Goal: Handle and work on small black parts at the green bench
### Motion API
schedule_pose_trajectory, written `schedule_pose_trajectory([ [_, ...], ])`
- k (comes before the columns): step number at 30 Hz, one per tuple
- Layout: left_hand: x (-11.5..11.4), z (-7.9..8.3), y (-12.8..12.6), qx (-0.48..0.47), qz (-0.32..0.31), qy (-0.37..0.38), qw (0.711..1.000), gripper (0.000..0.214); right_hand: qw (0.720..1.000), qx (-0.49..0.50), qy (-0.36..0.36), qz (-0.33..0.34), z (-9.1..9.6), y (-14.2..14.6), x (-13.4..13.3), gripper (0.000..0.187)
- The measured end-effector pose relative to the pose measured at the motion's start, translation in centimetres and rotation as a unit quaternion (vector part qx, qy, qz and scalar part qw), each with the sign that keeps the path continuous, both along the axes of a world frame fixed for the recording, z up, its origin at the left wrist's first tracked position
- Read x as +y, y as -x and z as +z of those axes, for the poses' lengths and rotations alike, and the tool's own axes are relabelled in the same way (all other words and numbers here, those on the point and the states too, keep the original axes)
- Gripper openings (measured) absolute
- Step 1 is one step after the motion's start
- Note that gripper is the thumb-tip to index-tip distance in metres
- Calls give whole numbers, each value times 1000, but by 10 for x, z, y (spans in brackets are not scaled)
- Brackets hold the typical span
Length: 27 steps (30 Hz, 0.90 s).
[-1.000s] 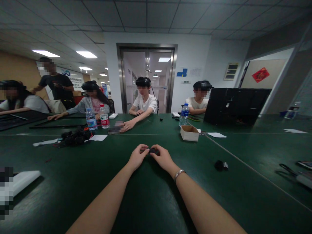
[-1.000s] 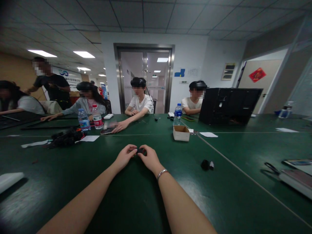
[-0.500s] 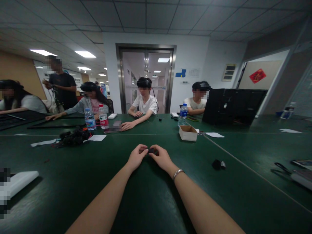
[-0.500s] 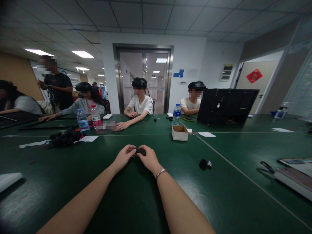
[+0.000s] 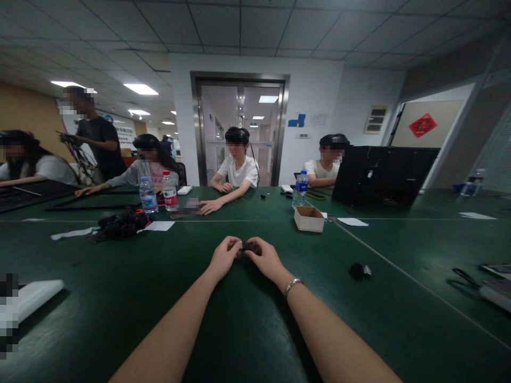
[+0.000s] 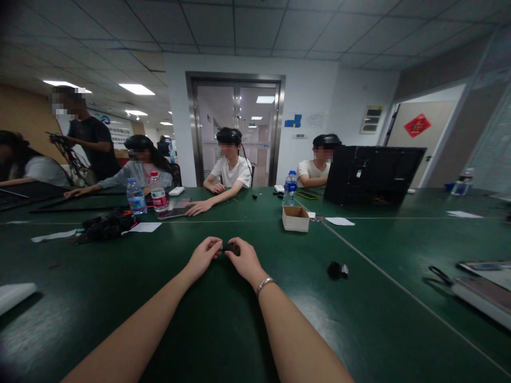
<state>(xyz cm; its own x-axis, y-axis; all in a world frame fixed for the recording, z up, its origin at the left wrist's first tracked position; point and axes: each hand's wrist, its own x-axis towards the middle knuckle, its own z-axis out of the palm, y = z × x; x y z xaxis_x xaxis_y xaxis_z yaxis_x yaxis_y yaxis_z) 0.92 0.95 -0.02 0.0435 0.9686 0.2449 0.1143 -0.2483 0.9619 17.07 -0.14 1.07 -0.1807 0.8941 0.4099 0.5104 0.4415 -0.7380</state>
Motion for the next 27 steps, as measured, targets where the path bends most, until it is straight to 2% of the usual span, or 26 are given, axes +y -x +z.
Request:
schedule_pose_trajectory([
  [8, -9, 11, 2, 26, 1, -27, 999, 25, 1000, 1, 6, -1, 2, -1, -2, 26],
  [19, -5, 6, 2, 12, -14, -10, 1000, 26, 1000, 3, 12, -2, 2, 0, -2, 27],
  [27, -6, 11, 2, -8, -17, -23, 1000, 28, 1000, 8, 10, -7, -1, 0, 0, 26],
])
